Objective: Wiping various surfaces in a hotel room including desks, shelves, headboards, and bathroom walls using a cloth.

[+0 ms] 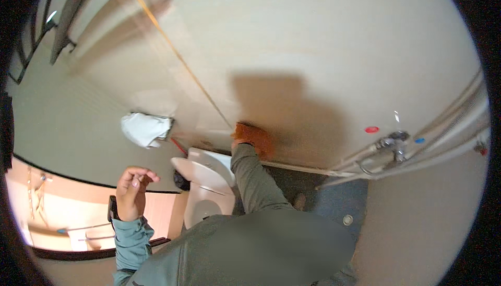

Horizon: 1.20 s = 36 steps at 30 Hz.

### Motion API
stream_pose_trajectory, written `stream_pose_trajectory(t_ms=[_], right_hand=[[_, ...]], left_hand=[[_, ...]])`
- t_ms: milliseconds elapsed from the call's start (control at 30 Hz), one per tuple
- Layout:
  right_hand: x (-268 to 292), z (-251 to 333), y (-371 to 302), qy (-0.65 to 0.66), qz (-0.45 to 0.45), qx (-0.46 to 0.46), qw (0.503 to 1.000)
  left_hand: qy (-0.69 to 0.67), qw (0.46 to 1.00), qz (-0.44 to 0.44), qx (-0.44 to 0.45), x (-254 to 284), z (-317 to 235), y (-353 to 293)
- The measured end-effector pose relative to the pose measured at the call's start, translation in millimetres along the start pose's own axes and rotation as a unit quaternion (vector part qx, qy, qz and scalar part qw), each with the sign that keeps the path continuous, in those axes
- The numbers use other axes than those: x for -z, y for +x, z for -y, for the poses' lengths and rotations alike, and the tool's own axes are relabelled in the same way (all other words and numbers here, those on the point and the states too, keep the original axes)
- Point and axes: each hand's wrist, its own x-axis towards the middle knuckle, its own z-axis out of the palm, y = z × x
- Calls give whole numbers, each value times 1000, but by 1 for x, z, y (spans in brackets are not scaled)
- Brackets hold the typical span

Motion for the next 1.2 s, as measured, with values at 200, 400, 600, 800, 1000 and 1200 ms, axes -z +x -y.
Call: stream_pose_trajectory(t_ms=[200,400,600,800,1000,1200], right_hand=[[-133,148,17,87,63,60,992],[-132,121,33,27,82,29,996],[55,-87,17,-137,67,-41,987],[287,-223,-30,-201,-231,-192,932],[312,-244,-17,-145,-353,-231,895],[111,-188,25,63,-214,-254,941]], left_hand=[[58,985,-162,0,30,-17,-74],[84,979,-184,17,27,-22,-92],[42,986,-89,132,12,55,-35],[17,955,51,292,-32,177,22],[29,932,156,326,-75,208,25],[43,939,114,322,-67,175,-1]])
